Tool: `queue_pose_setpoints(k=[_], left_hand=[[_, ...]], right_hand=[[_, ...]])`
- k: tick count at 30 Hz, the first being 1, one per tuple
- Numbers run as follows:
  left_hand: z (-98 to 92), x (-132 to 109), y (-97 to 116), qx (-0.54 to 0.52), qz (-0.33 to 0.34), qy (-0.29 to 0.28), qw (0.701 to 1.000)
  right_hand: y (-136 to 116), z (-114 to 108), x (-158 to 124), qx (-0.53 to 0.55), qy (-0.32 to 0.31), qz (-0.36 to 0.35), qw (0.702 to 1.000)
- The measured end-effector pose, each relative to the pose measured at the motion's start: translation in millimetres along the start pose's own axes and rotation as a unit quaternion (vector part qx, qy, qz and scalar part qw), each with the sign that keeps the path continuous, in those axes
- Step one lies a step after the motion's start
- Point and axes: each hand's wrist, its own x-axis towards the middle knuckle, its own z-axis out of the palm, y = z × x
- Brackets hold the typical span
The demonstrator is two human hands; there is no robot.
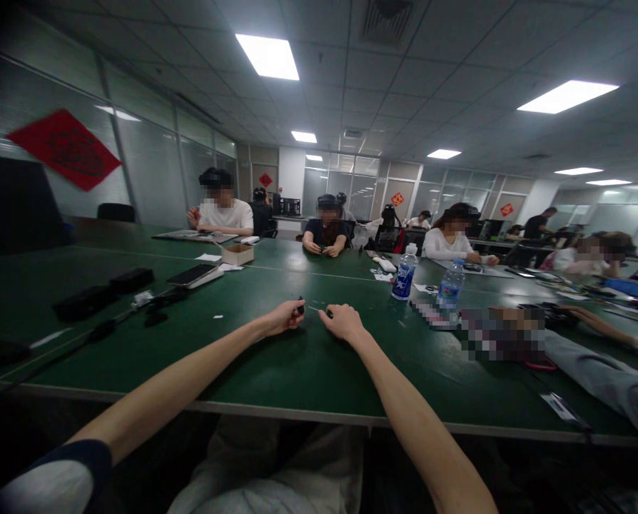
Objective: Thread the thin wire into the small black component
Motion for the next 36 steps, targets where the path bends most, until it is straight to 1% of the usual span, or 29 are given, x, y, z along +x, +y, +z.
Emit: queue_pose_setpoints(k=[2,5,9,12,16,18,20,29,36], left_hand=[[2.6,-1,0,0.031,0.005,-0.015,0.999],[6.5,-3,0,0.067,0.006,-0.017,0.998],[8.6,-4,2,0.067,0.0,-0.011,0.998],[6.8,-4,3,0.036,0.001,0.002,0.999],[3.7,-4,5,-0.023,0.004,0.011,1.0],[3.3,-5,6,-0.03,-0.003,0.014,0.999],[3.9,-6,7,-0.027,-0.009,0.015,0.999],[4.0,-5,5,-0.029,-0.005,0.009,1.0],[1.9,-4,4,-0.026,-0.005,-0.004,1.0]], right_hand=[[6,0,1,0.005,-0.001,0.02,1.0],[19,-4,2,0.021,-0.008,0.04,0.999],[29,-11,1,0.045,-0.024,0.051,0.997],[23,-13,0,0.053,-0.017,0.041,0.998],[6,-14,-3,0.061,-0.017,-0.015,0.998],[-2,-14,-4,0.056,-0.022,-0.035,0.998],[-7,-15,-6,0.048,-0.024,-0.04,0.998],[-1,-14,-6,0.044,-0.017,-0.057,0.997],[-2,-15,-6,0.054,-0.016,-0.067,0.996]])
